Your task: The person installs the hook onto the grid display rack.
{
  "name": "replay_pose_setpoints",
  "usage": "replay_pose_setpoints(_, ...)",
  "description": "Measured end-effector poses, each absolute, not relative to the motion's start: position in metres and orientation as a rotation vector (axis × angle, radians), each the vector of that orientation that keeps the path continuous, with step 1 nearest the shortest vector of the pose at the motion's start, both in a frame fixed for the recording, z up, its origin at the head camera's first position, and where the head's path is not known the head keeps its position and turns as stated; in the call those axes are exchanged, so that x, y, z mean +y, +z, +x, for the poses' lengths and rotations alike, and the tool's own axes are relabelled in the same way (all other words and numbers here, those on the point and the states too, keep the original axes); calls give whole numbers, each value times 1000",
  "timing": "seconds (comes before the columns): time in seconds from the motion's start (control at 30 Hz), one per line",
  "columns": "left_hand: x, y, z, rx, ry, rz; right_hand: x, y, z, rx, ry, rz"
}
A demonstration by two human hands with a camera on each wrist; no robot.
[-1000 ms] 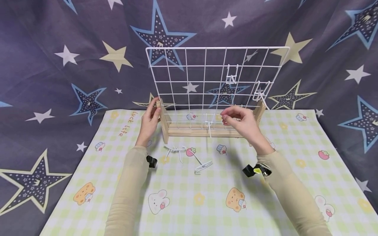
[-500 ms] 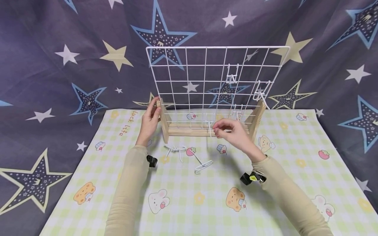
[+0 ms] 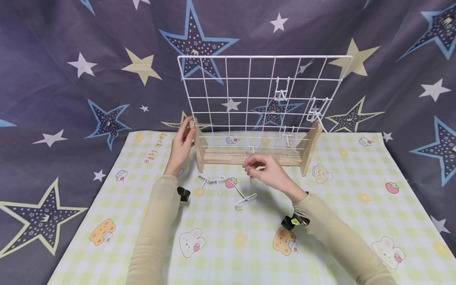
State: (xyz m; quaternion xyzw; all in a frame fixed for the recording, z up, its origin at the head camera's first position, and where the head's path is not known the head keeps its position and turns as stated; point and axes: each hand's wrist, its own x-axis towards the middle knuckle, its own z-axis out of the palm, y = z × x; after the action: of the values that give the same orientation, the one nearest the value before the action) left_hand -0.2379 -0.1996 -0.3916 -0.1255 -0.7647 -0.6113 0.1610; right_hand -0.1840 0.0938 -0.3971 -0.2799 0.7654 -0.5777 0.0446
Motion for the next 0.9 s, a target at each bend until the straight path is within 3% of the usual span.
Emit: replay_pose_setpoints(0.9, -201, -388, -239, -2208, -1781, -369, 70, -440, -179, 2359, -1461, -886)
